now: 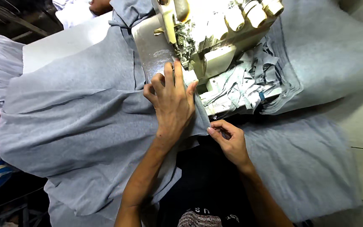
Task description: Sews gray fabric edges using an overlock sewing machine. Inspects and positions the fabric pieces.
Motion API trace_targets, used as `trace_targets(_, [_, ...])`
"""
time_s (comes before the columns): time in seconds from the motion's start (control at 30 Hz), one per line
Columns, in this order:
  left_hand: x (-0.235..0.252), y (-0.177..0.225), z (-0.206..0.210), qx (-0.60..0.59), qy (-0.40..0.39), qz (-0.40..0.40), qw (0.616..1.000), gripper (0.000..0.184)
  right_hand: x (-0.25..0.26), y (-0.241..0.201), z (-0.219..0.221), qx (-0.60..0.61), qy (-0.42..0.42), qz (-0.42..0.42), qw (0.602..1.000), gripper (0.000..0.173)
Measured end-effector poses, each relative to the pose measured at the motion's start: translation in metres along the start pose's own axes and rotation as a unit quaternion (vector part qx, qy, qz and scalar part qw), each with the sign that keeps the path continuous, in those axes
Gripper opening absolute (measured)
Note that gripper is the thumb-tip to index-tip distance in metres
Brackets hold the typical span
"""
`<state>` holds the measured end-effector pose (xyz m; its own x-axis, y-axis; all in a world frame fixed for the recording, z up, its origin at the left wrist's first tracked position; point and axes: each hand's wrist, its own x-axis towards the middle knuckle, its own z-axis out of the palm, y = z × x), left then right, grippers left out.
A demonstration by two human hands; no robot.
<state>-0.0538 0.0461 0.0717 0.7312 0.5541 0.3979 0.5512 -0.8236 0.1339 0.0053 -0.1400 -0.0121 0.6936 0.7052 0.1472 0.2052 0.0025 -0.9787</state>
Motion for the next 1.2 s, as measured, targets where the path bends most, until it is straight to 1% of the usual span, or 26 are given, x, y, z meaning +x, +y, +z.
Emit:
trace_targets(0.07, [0.001,0.003,-0.001,0.004,0.0,-0.006,1.0,0.061,0.002,0.001,0.0,-0.008,0.002,-0.001,1.0,0.016])
trace_targets(0.2, [-0.004,0.003,-0.001,-0.024,0.012,-0.003,1.0,0.062,0.004,0.001,0.0,-0.015,0.006,-0.004,1.0,0.016])
trace_targets(0.37, [-0.009,0.001,0.004,-0.073,-0.01,0.01,0.997,0.067,0.001,0.004,0.001,-0.012,0.011,-0.001,1.0,0.015])
trace_targets(0.6, [0.0,-0.007,-0.002,-0.146,-0.033,0.0,0.989,0.06,0.005,0.007,0.006,-0.018,0.016,0.002,1.0,0.015])
trace_targets(0.7, [-0.003,-0.012,-0.001,-0.181,-0.011,0.016,0.983,0.056,0.005,0.009,0.008,-0.021,0.017,0.006,1.0,0.015])
trace_targets(0.83, [-0.005,-0.016,0.011,-0.152,0.031,0.053,0.986,0.053,0.006,0.01,0.009,-0.026,0.023,0.007,0.999,0.015])
trace_targets(0.97, [-0.005,-0.014,0.013,-0.125,0.027,0.052,0.99,0.055,0.007,0.01,0.009,-0.027,0.026,0.01,0.999,0.014])
trace_targets(1.2, [-0.008,-0.009,0.003,-0.132,-0.007,0.046,0.99,0.057,0.006,0.01,0.008,-0.034,0.026,0.023,0.999,0.013])
